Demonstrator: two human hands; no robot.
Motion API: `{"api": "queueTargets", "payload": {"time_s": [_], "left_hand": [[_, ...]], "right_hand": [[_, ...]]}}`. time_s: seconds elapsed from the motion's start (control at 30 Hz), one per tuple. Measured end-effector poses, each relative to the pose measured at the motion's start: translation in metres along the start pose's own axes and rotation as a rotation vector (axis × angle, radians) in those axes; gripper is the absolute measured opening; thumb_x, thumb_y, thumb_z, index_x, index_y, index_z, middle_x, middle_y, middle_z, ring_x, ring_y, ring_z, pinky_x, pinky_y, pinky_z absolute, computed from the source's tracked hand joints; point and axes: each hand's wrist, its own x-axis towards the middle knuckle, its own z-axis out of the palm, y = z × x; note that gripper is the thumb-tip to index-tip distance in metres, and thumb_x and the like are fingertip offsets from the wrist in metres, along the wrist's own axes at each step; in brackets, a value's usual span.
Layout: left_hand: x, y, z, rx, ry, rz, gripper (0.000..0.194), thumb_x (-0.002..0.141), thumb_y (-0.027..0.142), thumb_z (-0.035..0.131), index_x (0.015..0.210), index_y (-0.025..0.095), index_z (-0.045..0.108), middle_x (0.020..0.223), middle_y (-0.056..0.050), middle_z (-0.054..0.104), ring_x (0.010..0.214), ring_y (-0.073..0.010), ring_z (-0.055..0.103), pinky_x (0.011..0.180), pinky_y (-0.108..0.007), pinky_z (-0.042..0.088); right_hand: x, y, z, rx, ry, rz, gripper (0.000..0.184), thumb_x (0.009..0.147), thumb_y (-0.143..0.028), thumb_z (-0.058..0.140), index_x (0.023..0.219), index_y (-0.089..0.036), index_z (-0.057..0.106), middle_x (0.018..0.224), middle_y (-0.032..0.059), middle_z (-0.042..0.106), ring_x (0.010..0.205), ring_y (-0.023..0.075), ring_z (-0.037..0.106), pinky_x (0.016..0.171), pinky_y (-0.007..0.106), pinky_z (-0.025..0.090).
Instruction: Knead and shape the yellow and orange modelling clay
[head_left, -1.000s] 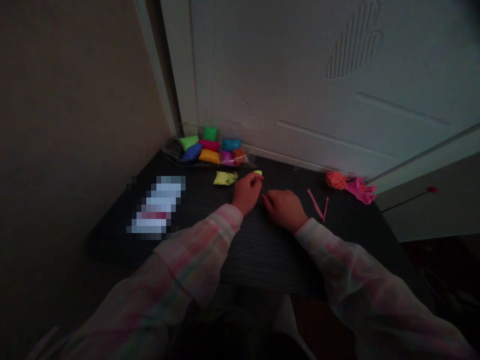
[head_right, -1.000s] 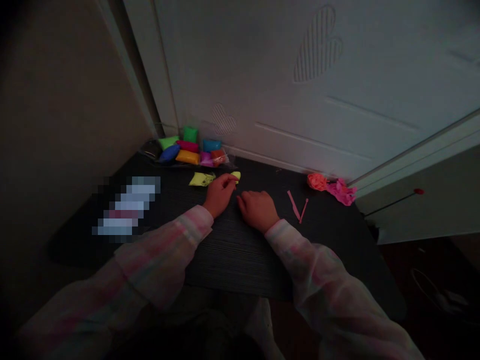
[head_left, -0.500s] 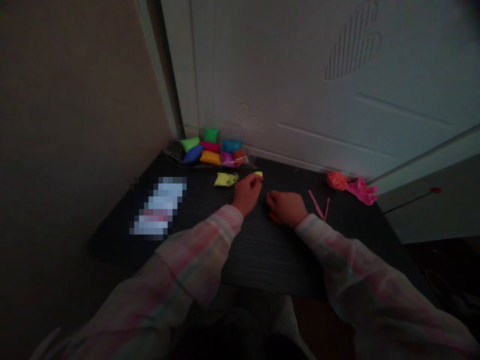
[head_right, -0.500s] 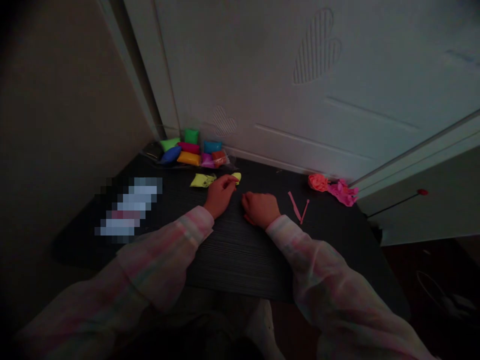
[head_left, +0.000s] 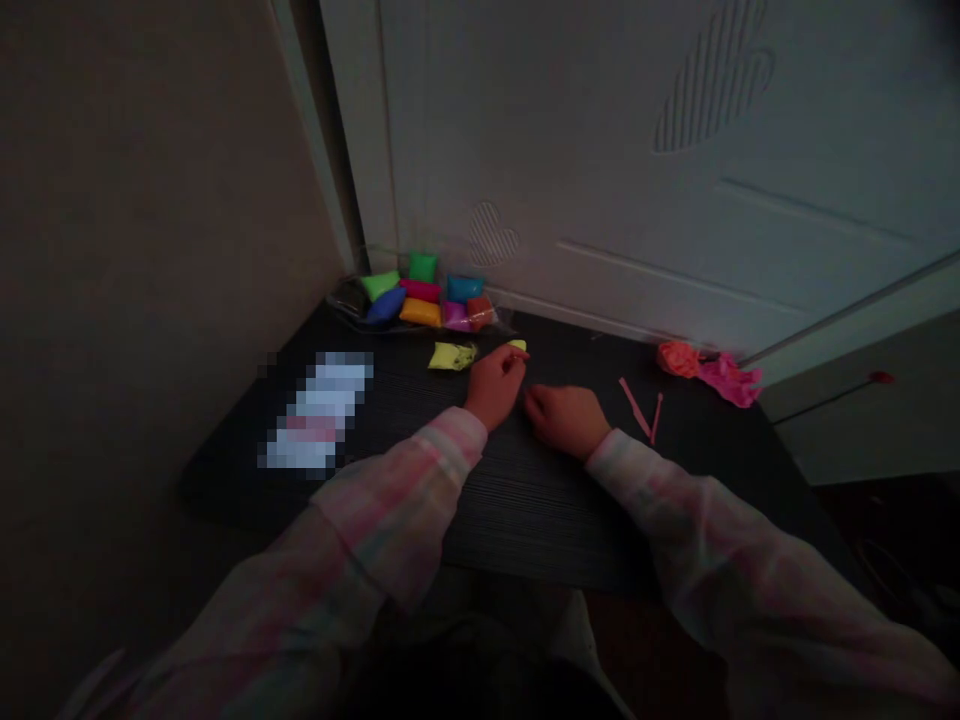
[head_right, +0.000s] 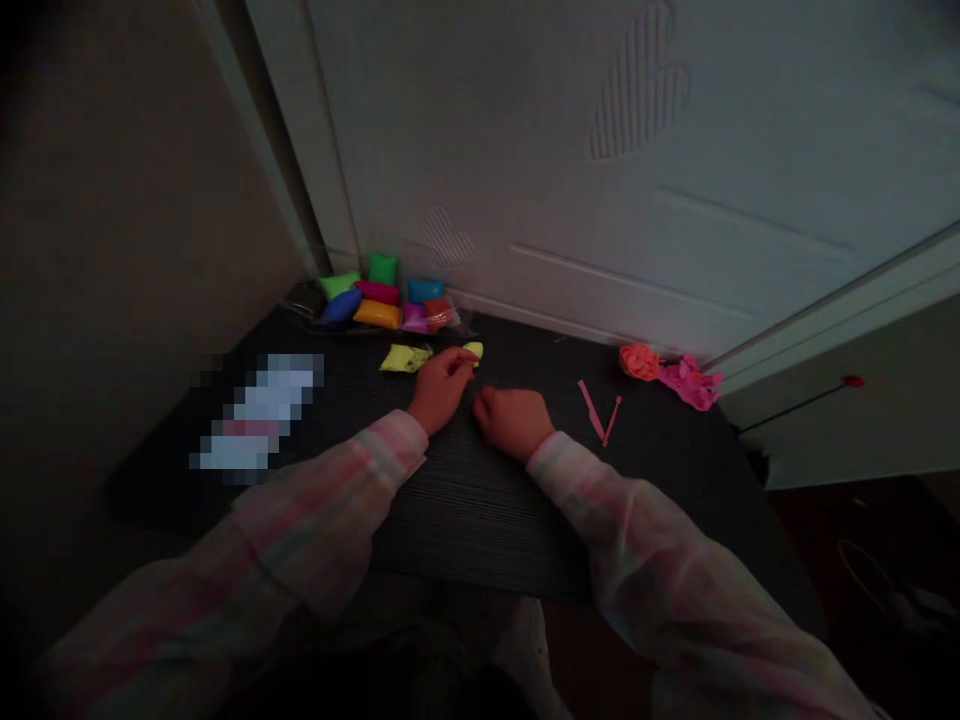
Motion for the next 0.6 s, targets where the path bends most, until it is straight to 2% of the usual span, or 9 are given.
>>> {"api": "queueTargets", "payload": {"time_s": [0.07, 0.1, 0.2, 0.27, 0.4, 0.53, 0.6], "left_hand": [[-0.0001, 0.0003, 0.0, 0.005, 0.004, -0.005, 0.016, 0.068, 0.017, 0.038, 0.072, 0.016, 0.053, 0.057, 0.002, 0.05, 0.055, -0.0079, 0.047, 0.054, -0.019, 0.036], [-0.0001, 0.0005, 0.0, 0.01, 0.003, -0.013, 0.016, 0.068, 0.017, 0.038, 0.072, 0.016, 0.053, 0.057, 0.002, 0.05, 0.055, -0.0079, 0.047, 0.054, -0.019, 0.036], [-0.0001, 0.0007, 0.0002, 0.018, -0.006, -0.032, 0.016, 0.068, 0.017, 0.038, 0.073, 0.016, 0.053, 0.057, 0.002, 0.05, 0.053, -0.0077, 0.046, 0.052, -0.019, 0.035], [-0.0001, 0.0009, 0.0003, 0.019, -0.012, -0.033, 0.016, 0.068, 0.017, 0.038, 0.074, 0.016, 0.053, 0.058, 0.002, 0.05, 0.054, -0.0076, 0.046, 0.052, -0.019, 0.035], [-0.0001, 0.001, 0.0001, 0.021, -0.007, -0.037, 0.016, 0.068, 0.018, 0.038, 0.074, 0.016, 0.053, 0.059, 0.002, 0.051, 0.056, -0.0078, 0.047, 0.054, -0.019, 0.036], [0.0006, 0.0009, 0.0001, 0.001, -0.01, -0.046, 0.016, 0.068, 0.017, 0.038, 0.073, 0.016, 0.053, 0.057, 0.002, 0.05, 0.052, -0.0074, 0.045, 0.051, -0.019, 0.035], [0.0008, 0.0009, 0.0001, -0.004, -0.006, -0.043, 0.016, 0.068, 0.017, 0.038, 0.073, 0.016, 0.054, 0.057, 0.003, 0.05, 0.052, -0.0074, 0.045, 0.052, -0.019, 0.035]], "right_hand": [[0.0008, 0.0015, 0.0009, -0.022, -0.01, 0.093, 0.047, 0.079, -0.039, 0.011, 0.074, -0.019, 0.054, 0.07, 0.0053, 0.061, 0.06, 0.0172, 0.056, 0.048, 0.024, 0.028], [0.0005, 0.0015, 0.0014, -0.023, -0.016, 0.094, 0.047, 0.079, -0.039, 0.011, 0.074, -0.019, 0.053, 0.069, 0.0051, 0.061, 0.06, 0.0173, 0.056, 0.047, 0.024, 0.028], [-0.0019, -0.0006, 0.003, 0.001, -0.013, -0.05, 0.044, 0.079, -0.039, 0.014, 0.073, -0.02, 0.053, 0.067, 0.0035, 0.061, 0.06, 0.0162, 0.055, 0.049, 0.024, 0.028], [-0.002, -0.001, 0.003, 0.012, -0.003, -0.078, 0.044, 0.079, -0.039, 0.013, 0.073, -0.02, 0.052, 0.068, 0.0033, 0.061, 0.06, 0.0157, 0.055, 0.049, 0.024, 0.028], [-0.0001, 0.0002, 0.0006, -0.014, -0.019, 0.069, 0.046, 0.079, -0.038, 0.012, 0.074, -0.019, 0.052, 0.07, 0.0052, 0.061, 0.061, 0.0164, 0.055, 0.047, 0.024, 0.027], [-0.0047, -0.0048, -0.0014, 0.016, -0.026, -0.123, 0.042, 0.079, -0.037, 0.014, 0.073, -0.02, 0.053, 0.067, 0.0031, 0.061, 0.06, 0.0156, 0.056, 0.05, 0.024, 0.029], [-0.0053, -0.005, -0.0017, 0.01, -0.019, -0.108, 0.041, 0.079, -0.037, 0.015, 0.075, -0.02, 0.053, 0.069, 0.0035, 0.061, 0.061, 0.0159, 0.056, 0.05, 0.024, 0.029]]}}
